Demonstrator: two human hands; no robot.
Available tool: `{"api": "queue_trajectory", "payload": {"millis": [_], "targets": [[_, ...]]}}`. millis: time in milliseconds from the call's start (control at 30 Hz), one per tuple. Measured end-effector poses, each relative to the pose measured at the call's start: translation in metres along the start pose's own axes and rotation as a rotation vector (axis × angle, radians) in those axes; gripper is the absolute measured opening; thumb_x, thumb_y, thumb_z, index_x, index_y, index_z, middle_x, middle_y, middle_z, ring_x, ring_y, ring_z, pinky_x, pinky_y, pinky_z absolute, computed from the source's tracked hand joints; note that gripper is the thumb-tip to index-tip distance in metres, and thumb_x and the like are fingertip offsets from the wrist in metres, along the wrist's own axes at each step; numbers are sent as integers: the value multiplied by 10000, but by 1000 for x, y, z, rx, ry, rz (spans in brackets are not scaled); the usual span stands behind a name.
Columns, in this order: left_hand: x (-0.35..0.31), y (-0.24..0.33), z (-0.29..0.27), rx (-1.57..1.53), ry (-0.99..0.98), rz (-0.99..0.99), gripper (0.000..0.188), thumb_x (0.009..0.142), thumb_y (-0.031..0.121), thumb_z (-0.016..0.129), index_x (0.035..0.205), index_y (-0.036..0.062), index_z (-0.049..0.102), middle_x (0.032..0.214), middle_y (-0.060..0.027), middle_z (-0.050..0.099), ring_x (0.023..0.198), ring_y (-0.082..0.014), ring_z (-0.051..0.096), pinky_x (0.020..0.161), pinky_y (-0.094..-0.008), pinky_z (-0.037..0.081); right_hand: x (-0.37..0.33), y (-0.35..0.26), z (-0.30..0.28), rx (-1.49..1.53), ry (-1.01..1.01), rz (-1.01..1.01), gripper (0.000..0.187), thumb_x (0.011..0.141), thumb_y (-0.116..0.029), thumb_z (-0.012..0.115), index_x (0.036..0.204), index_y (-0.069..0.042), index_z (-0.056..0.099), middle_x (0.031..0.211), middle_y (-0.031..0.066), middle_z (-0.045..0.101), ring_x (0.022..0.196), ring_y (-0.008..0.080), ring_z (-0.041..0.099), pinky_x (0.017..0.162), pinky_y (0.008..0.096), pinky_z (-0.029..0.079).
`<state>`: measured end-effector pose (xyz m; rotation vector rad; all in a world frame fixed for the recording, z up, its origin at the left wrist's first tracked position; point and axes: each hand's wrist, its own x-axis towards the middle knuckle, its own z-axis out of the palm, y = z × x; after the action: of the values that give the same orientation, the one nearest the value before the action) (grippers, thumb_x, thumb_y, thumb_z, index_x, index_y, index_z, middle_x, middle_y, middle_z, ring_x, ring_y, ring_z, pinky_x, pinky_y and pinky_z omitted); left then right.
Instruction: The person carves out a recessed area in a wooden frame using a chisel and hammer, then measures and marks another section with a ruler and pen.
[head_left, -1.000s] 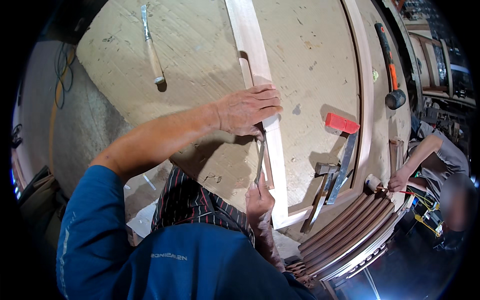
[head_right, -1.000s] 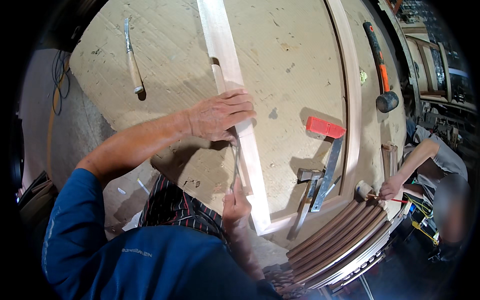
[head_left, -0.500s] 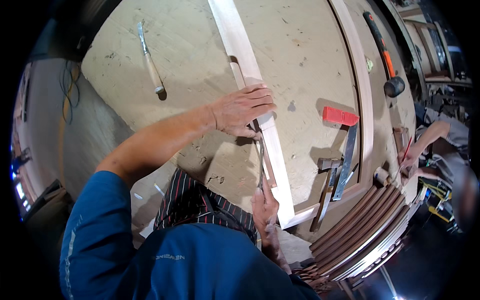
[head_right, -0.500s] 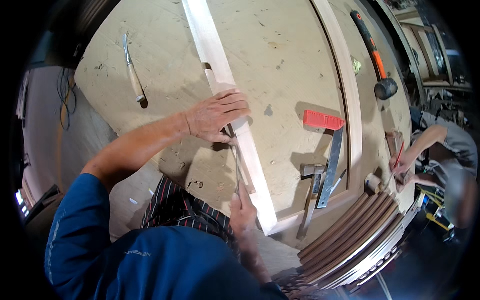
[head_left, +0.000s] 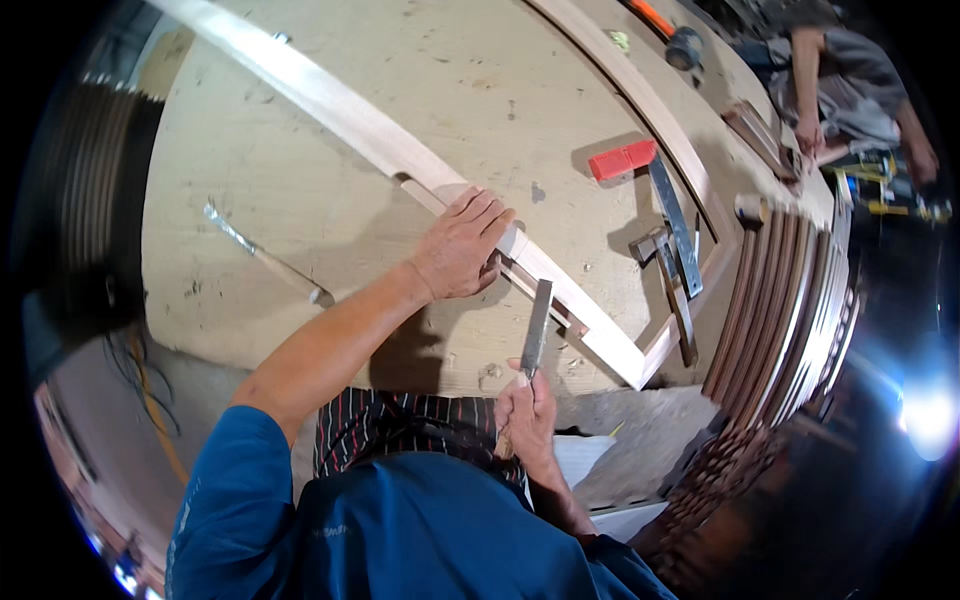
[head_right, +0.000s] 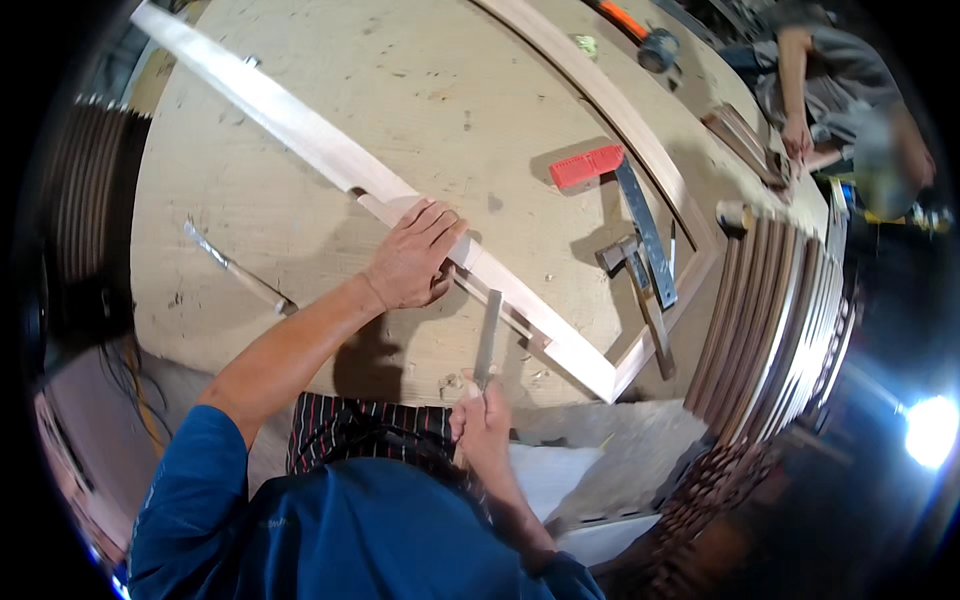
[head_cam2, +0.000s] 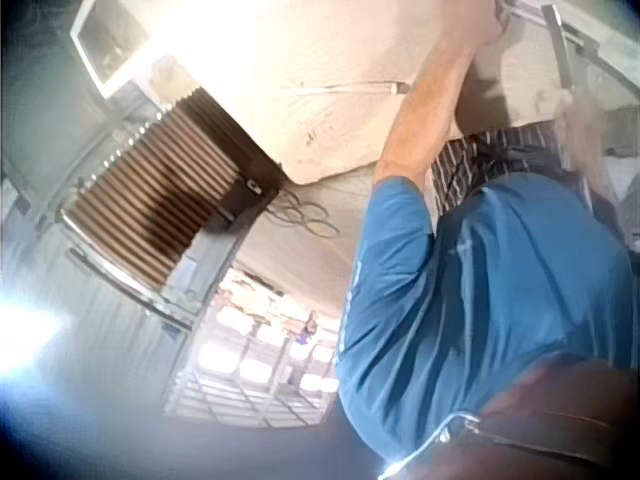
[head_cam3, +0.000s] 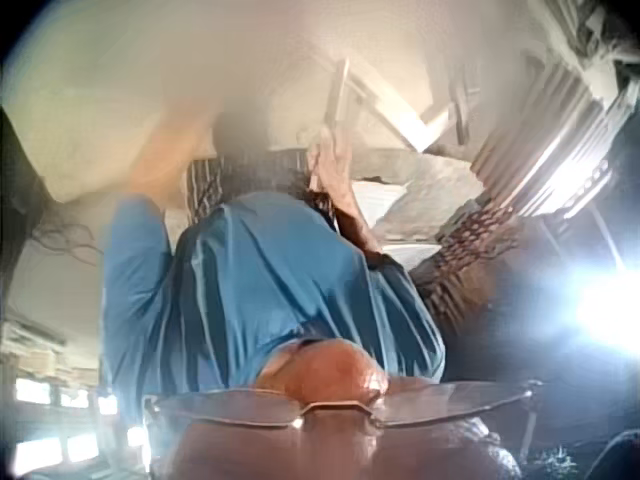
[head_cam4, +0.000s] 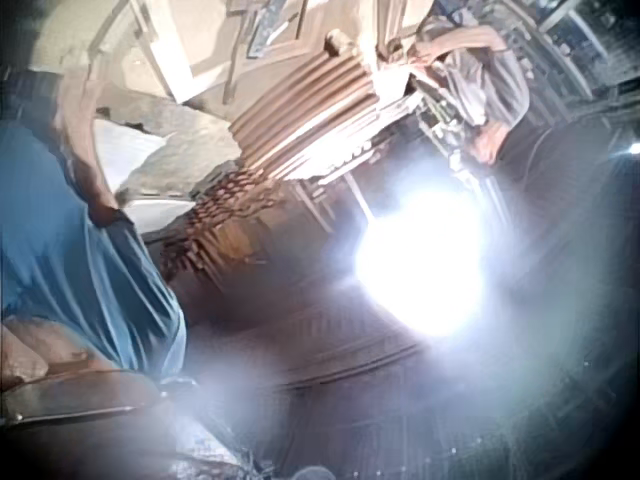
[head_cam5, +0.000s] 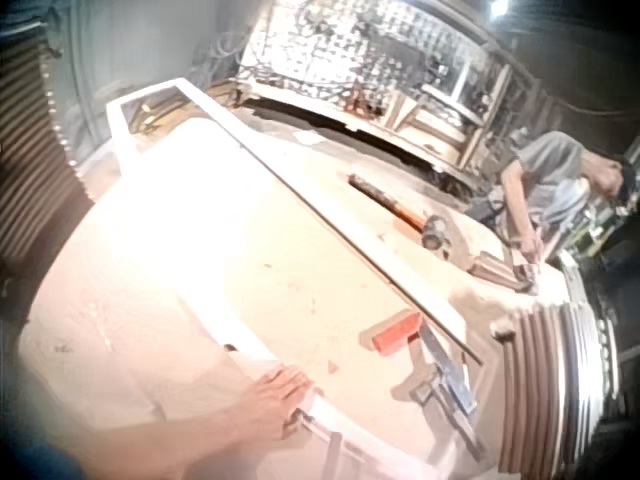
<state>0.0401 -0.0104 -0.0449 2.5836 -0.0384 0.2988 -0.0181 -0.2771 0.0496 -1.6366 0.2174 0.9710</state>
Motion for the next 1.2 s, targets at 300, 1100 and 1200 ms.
{"api": "queue_trajectory", "payload": {"millis": [300, 1100, 1200], "targets": [[4, -20, -16, 75, -60, 187, 728, 809, 449, 722, 1339, -24, 564, 1279, -173, 594, 1302, -338, 521, 1214, -506, 326, 21, 56, 75, -555, 398, -325, 496, 1032, -108, 560, 1509, 11, 499, 918, 164, 677, 780, 243, 673, 715, 367, 546], [9, -27, -15, 4, -64, 204, 969, 754, 710, 730, 1350, -35, 561, 1290, -171, 595, 1274, -347, 542, 1200, -540, 313, 38, 56, 138, -272, 501, -310, 530, 1037, -65, 532, 1552, 28, 451, 947, 167, 667, 717, 205, 617, 702, 346, 525], [8, -29, -13, 3, -50, 215, 960, 758, 700, 731, 1355, -32, 558, 1293, -170, 593, 1274, -342, 539, 1199, -538, 311, 36, 48, 140, -247, 501, -239, 513, 1042, -64, 542, 1542, 21, 465, 1166, 261, 672, 943, 333, 671, 890, 399, 542]]}}
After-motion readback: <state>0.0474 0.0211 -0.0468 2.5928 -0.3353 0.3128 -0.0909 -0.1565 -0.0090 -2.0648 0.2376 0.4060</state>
